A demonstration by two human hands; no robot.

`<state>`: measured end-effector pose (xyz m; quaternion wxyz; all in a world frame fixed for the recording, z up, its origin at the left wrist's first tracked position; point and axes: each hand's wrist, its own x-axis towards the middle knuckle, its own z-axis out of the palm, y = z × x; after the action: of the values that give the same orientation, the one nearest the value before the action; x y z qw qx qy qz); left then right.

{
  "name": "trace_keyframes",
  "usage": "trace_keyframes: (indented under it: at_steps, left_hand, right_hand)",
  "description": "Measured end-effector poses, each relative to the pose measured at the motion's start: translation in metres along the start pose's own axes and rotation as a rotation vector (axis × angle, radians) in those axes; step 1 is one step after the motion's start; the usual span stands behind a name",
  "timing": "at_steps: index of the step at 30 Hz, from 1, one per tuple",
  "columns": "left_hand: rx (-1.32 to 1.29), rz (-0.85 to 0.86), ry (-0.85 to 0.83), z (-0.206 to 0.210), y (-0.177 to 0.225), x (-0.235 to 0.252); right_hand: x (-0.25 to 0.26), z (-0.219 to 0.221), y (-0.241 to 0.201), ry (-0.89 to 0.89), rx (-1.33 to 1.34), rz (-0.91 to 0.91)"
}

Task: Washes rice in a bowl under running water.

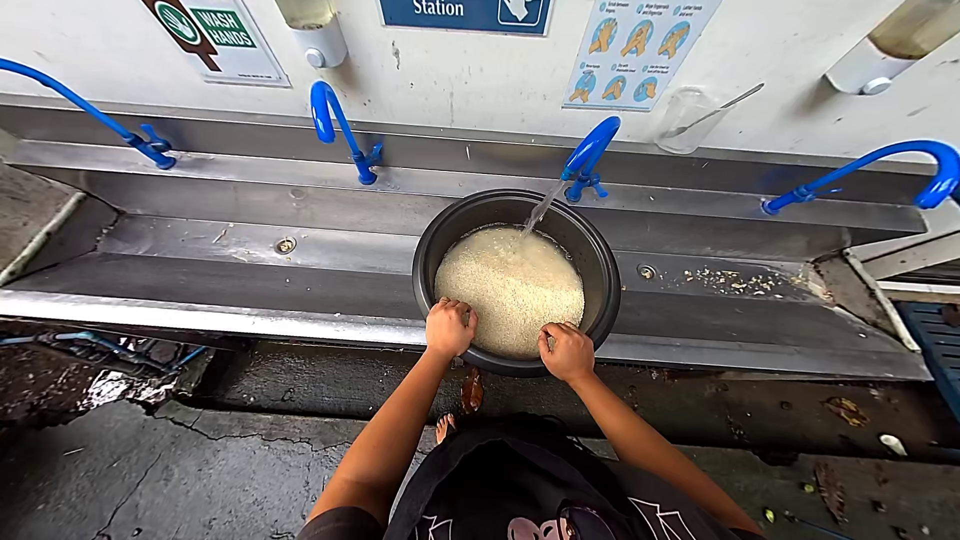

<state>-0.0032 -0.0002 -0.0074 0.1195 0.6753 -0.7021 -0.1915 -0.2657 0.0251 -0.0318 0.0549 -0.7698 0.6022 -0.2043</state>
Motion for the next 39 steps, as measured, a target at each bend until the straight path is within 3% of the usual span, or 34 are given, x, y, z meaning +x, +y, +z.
trace_keyframes:
  at_steps: [39]
  left_hand:
    - [-0.001, -0.005, 0.001, -0.0002, 0.0010, -0.0006]
  right_hand:
    - [-0.0004, 0.0015, 0.0008, 0.013, 0.005, 0.000]
